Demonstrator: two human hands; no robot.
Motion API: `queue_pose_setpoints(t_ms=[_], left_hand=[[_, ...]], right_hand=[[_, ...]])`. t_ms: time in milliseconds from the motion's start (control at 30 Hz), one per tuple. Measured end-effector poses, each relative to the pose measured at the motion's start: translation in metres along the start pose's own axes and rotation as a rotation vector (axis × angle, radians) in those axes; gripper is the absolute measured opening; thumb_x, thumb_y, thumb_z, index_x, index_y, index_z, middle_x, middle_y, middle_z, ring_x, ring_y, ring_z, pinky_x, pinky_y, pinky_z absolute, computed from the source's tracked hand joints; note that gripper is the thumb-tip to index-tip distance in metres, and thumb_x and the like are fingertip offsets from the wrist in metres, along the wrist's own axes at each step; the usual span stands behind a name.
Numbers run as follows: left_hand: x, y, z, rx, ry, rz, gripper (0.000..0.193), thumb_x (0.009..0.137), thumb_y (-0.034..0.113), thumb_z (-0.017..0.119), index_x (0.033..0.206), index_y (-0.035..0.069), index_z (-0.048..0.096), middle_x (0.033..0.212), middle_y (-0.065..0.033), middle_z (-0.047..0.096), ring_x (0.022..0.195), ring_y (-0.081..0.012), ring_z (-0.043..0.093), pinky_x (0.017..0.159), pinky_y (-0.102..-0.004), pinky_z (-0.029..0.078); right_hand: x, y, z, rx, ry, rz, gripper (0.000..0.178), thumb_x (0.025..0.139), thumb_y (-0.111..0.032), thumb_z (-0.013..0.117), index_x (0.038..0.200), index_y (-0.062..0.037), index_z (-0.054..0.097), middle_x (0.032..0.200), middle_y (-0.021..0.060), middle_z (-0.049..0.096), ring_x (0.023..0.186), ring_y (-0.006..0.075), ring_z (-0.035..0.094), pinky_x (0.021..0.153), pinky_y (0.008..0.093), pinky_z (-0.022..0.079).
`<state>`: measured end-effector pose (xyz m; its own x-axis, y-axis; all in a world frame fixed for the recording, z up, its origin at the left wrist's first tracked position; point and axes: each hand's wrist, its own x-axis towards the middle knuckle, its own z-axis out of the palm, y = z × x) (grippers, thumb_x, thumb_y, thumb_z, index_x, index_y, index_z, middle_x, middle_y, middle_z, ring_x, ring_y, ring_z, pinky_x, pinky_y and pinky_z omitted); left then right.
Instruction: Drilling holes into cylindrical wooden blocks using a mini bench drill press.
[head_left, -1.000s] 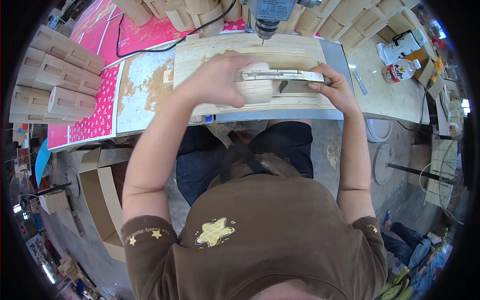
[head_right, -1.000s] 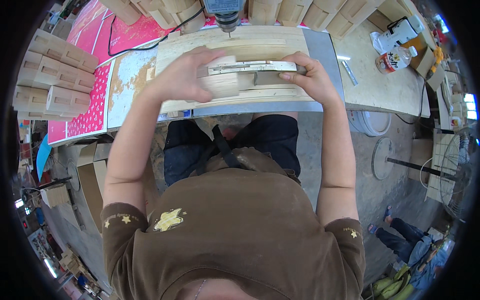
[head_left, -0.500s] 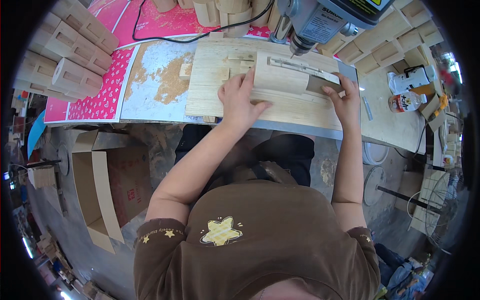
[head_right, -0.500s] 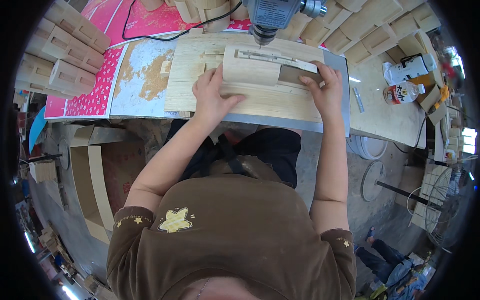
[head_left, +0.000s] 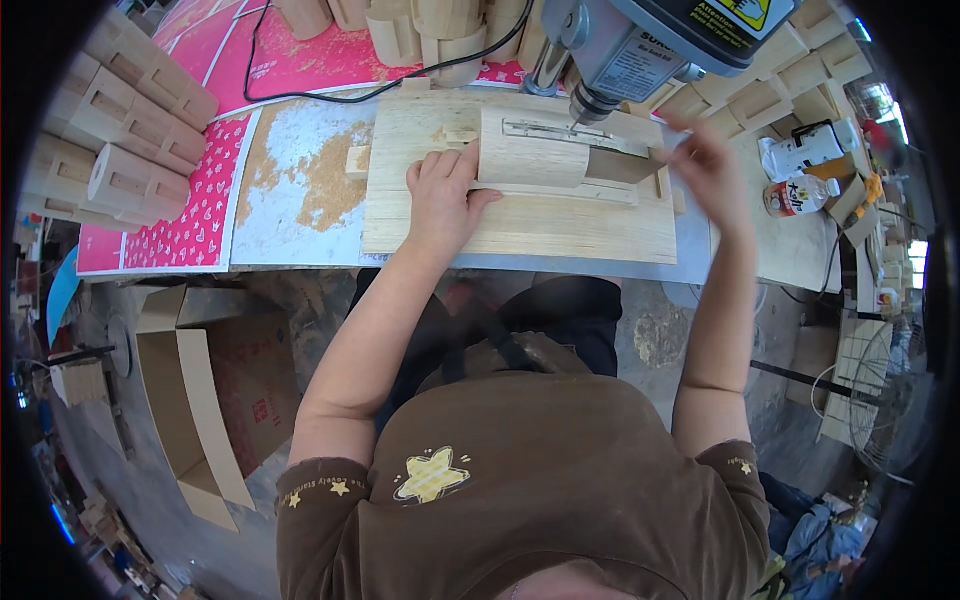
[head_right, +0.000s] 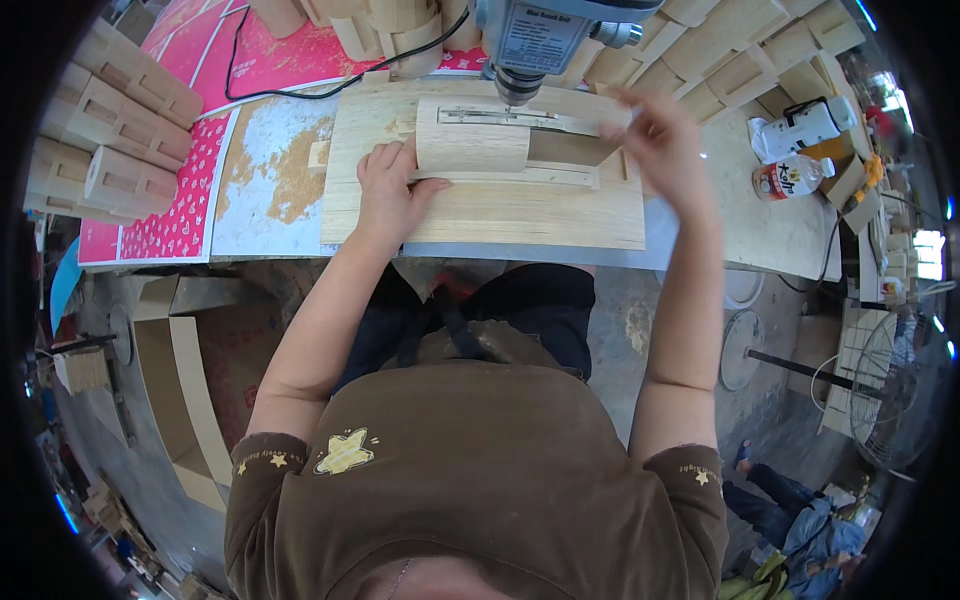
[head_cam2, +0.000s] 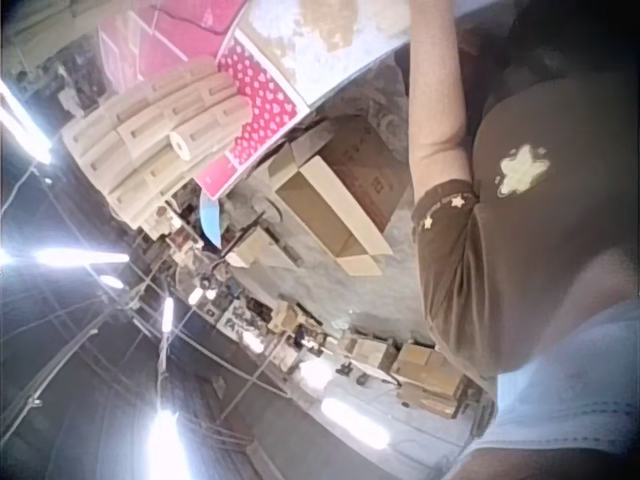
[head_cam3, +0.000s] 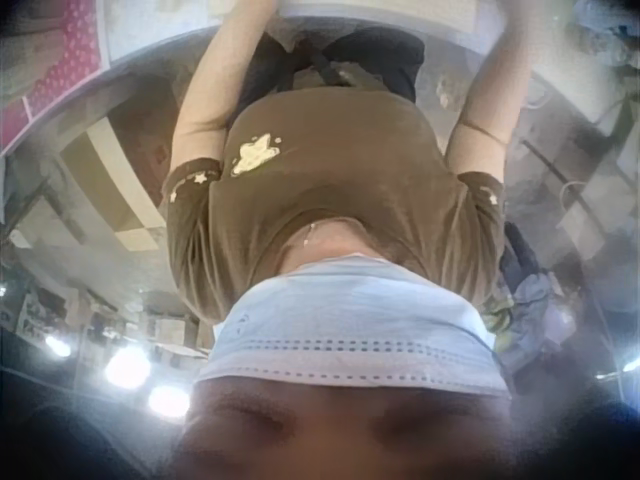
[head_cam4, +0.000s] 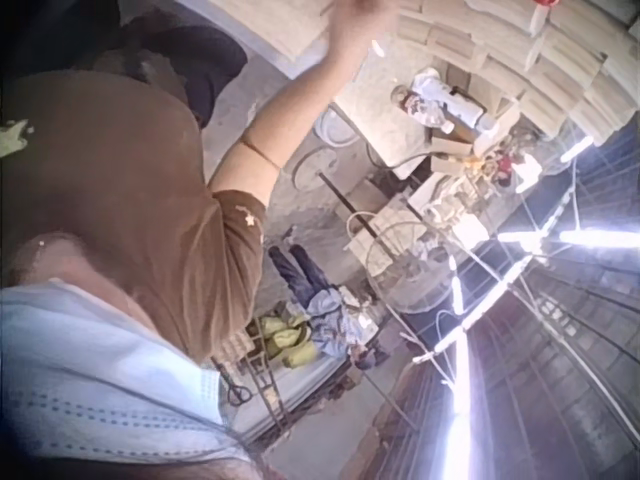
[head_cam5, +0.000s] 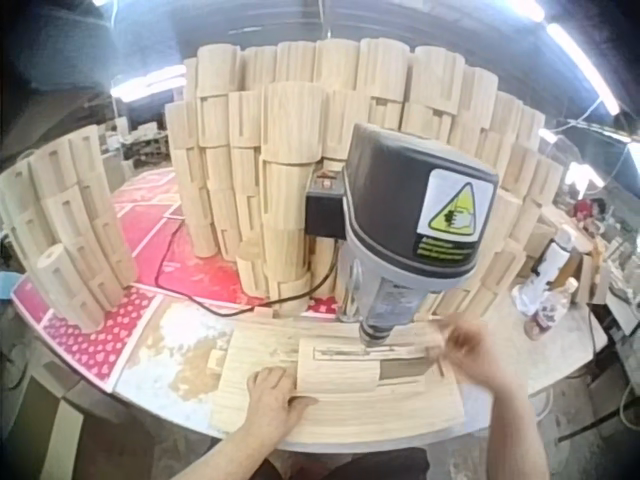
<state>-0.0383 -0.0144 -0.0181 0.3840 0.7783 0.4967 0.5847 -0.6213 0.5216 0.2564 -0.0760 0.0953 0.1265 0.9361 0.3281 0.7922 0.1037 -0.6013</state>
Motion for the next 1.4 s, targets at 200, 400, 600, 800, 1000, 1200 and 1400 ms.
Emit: queue_pose_setpoints(t_ms=[200,400,600,800,1000,1200,1400], left_hand=[[0.002,-0.001,0.003,-0.006,0.029,0.028,0.064,0.06,0.022,0.077,0.118,0.006,0.055,0.083,-0.003,0.053,0.084,-0.0241,0.047,0.08,-0.0387,0.031],[0.005,0.002,0.008,-0.011,0.024,0.037,0.064,0.06,0.023,0.077,0.118,0.006,0.056,0.082,-0.0026,0.053,0.084,-0.0237,0.047,0.08,-0.0384,0.031],[0.001,-0.002,0.002,-0.014,0.009,0.001,0.064,0.06,0.023,0.076,0.118,0.006,0.055,0.083,-0.0031,0.053,0.085,-0.024,0.048,0.079,-0.0379,0.032],[0.003,-0.001,0.005,-0.013,0.009,0.02,0.064,0.061,0.022,0.076,0.118,0.005,0.055,0.083,-0.0039,0.052,0.083,-0.0238,0.048,0.078,-0.0381,0.032],[0.006,0.004,0.007,-0.004,0.012,0.036,0.064,0.06,0.022,0.077,0.118,0.005,0.055,0.082,-0.0038,0.052,0.083,-0.0237,0.048,0.077,-0.0379,0.032],[0.0,0.001,0.002,0.039,0.004,-0.002,0.063,0.06,0.023,0.076,0.118,0.007,0.056,0.082,-0.0039,0.052,0.083,-0.024,0.049,0.077,-0.0376,0.032],[0.011,0.021,0.029,-0.033,-0.02,0.068,0.063,0.061,0.021,0.076,0.118,0.005,0.054,0.081,-0.0066,0.054,0.083,-0.0268,0.051,0.077,-0.0393,0.037]], right_hand=[[0.104,-0.078,-0.067,0.03,0.663,-0.265,0.033,0.089,-0.031,0.058,0.104,-0.0027,0.065,0.075,0.0005,0.06,0.066,0.0088,0.054,0.062,0.0222,0.042],[0.12,-0.086,-0.073,-0.025,0.267,-0.274,0.035,0.091,-0.026,0.048,0.091,0.0056,0.063,0.077,0.0142,0.066,0.074,0.0181,0.06,0.07,0.0297,0.046],[0.028,-0.11,-0.063,-0.286,0.344,0.033,0.033,0.091,-0.031,0.054,0.104,-0.0031,0.066,0.063,-0.0016,0.052,0.06,0.0066,0.048,0.055,0.0219,0.037],[-0.032,-0.084,0.01,0.067,0.413,-0.09,0.028,0.095,-0.018,0.046,0.109,-0.0009,0.063,0.061,-0.0009,0.048,0.059,0.0045,0.045,0.052,0.0212,0.035],[-0.027,-0.03,0.055,0.157,0.561,-0.26,0.023,0.087,-0.002,0.052,0.107,-0.001,0.063,0.067,0.005,0.056,0.059,0.0118,0.049,0.056,0.025,0.039],[-0.015,-0.069,0.01,0.036,0.604,-0.303,0.018,0.089,-0.009,0.051,0.092,-0.0006,0.066,0.062,0.0025,0.051,0.054,0.0094,0.045,0.052,0.0238,0.035],[0.099,-0.107,-0.057,-0.156,0.58,-0.179,0.034,0.087,-0.024,0.046,0.078,0.0058,0.06,0.067,0.0166,0.06,0.064,0.0254,0.057,0.062,0.0323,0.044]])
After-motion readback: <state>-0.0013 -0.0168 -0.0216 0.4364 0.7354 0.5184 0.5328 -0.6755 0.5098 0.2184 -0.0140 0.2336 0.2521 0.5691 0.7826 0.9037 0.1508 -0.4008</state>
